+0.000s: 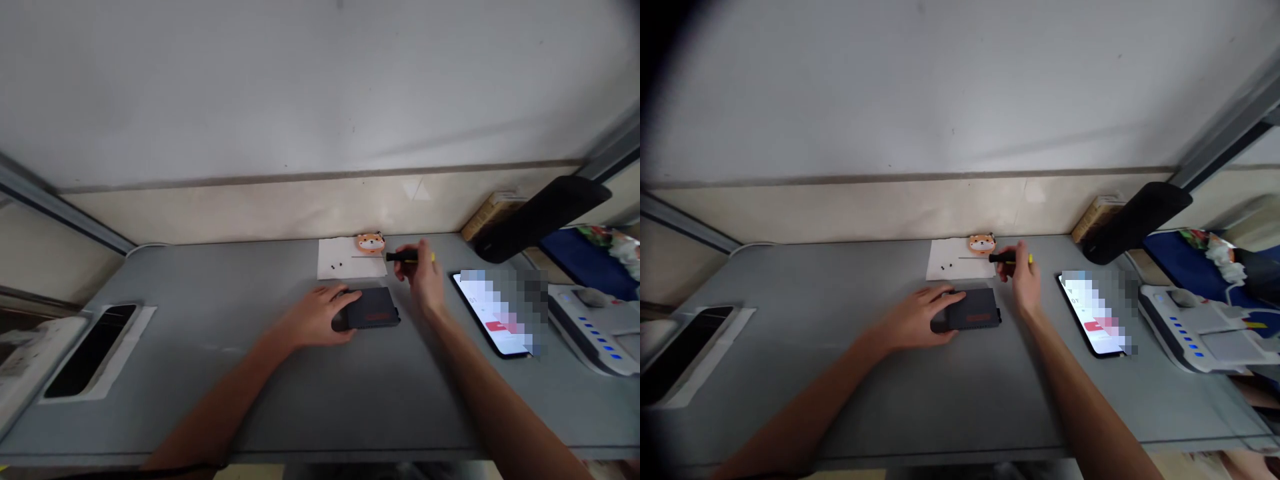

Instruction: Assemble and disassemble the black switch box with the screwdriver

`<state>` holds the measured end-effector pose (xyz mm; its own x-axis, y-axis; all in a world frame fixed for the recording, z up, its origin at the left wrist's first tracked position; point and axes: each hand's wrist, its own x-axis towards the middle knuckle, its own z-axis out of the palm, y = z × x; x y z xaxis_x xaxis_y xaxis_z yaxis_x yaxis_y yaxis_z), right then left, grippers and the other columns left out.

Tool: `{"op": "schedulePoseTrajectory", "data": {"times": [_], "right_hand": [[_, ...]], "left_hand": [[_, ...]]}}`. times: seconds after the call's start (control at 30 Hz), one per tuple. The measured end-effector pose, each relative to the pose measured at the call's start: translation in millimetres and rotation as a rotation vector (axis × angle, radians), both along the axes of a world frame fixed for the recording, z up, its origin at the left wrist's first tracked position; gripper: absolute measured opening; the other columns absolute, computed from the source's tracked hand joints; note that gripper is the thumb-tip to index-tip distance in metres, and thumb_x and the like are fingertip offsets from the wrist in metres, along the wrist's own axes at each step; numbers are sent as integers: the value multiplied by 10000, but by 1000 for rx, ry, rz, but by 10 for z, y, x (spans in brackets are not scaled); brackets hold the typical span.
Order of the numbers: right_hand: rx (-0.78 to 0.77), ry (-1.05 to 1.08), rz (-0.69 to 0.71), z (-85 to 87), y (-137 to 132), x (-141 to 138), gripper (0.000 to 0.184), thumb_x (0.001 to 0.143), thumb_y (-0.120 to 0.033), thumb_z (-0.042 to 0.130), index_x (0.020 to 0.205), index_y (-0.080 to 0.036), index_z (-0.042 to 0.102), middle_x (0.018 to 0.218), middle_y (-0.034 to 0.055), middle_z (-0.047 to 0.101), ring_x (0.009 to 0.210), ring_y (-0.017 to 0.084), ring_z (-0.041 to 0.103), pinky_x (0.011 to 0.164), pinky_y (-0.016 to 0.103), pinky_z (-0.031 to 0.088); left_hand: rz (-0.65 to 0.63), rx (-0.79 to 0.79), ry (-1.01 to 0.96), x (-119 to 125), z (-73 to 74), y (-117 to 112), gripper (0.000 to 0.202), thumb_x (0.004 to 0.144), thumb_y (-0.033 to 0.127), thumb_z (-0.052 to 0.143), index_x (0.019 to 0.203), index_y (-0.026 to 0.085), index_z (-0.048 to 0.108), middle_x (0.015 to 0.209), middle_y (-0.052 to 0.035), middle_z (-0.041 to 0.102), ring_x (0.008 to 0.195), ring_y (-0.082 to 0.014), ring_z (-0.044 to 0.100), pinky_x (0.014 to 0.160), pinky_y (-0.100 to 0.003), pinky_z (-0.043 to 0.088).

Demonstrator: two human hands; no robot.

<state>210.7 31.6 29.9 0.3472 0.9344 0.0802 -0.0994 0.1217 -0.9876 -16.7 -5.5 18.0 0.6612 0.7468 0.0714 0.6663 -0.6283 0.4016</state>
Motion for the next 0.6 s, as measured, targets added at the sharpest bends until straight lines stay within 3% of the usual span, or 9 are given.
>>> {"op": "schedulePoseTrajectory", "data": {"times": [0.13, 0.27, 0.6], "right_hand": [[-50, -130, 118, -131, -15, -50, 671, 739, -870, 548, 788, -211, 663, 577, -1, 601, 530, 144, 520, 549, 294, 438], [-49, -235, 168, -137, -17, -75, 710, 732, -900, 508, 815, -215, 673, 596, 3, 603, 565, 158, 532, 568, 297, 450], [-83, -171, 187, -78, -40, -91, 702, 678, -904, 571, 805, -225, 690, 600, -7, 597, 546, 142, 500, 530, 282, 391]], "left_hand": [[-28, 100, -45, -13, -54, 23, 594, 866, 467, 646, 1395, 198, 599, 1330, -115, 678, 1163, -281, 668, 1080, -426, 496], [-98, 171, -106, -44, -71, 47, 468, 928, 413, 531, 1309, 163, 636, 1213, -114, 736, 1076, -273, 704, 1031, -441, 525], [-2, 53, -282, -55, -80, 70, 326, 1000, 330, 424, 1197, 182, 638, 1104, -102, 754, 1014, -250, 712, 921, -411, 569]]}}
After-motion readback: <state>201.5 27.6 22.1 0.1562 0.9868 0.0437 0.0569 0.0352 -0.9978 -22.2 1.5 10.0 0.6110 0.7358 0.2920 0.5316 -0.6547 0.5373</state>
